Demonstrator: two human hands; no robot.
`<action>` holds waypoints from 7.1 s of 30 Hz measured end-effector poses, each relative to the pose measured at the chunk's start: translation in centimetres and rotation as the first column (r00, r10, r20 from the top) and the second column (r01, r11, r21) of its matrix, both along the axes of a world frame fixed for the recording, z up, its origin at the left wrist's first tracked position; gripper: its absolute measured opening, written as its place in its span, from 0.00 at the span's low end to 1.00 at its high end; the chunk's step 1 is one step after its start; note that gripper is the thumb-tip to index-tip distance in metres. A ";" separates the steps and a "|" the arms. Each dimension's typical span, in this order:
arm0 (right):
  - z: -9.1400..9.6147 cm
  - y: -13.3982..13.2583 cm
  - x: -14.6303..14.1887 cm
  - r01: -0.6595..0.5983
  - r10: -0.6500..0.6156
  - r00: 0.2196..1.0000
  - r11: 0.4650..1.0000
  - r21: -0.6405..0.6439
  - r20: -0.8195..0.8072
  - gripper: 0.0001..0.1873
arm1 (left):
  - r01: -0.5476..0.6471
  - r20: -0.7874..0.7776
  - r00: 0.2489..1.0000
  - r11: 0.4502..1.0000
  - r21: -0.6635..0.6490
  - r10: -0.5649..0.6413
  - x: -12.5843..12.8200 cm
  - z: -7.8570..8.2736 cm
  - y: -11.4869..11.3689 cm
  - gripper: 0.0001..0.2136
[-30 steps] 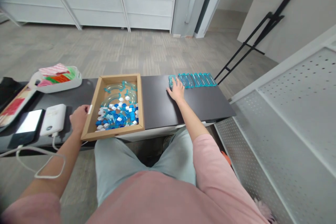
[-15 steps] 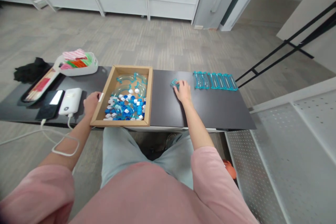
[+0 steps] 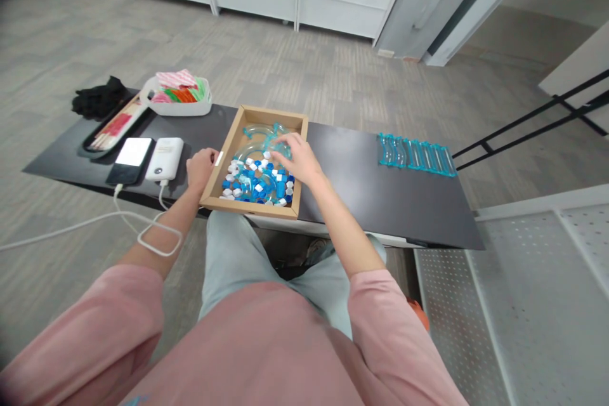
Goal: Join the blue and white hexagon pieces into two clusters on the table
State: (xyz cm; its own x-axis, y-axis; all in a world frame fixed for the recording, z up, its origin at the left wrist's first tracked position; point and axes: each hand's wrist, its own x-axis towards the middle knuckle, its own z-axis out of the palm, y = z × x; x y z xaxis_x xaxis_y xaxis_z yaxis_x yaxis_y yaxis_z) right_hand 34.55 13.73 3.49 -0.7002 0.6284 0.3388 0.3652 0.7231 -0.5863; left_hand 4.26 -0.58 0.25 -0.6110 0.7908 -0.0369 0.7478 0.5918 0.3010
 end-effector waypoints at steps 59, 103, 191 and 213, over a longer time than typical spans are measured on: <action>-8.2 0.3 20.8 0.694 -0.706 0.670 0.705 0.147 0.229 0.44 | 0.002 -0.100 0.995 0.994 -0.110 -0.014 -0.5 0.4 0.3 0.18; -2.8 -5.3 15.0 0.666 -0.665 0.743 0.746 0.018 0.083 0.36 | 0.042 0.047 0.998 0.998 0.050 -0.044 0.4 0.4 -0.3 0.19; -7.1 -4.5 21.7 0.727 -0.713 0.649 0.684 0.059 0.266 0.18 | -0.087 -0.050 0.995 0.989 -0.120 0.081 -0.2 0.9 0.3 0.25; 0.1 -5.1 -2.0 0.281 -0.273 0.939 0.960 -0.007 0.207 0.24 | 0.023 0.035 0.999 1.000 0.018 -0.023 -0.1 0.5 -0.3 0.16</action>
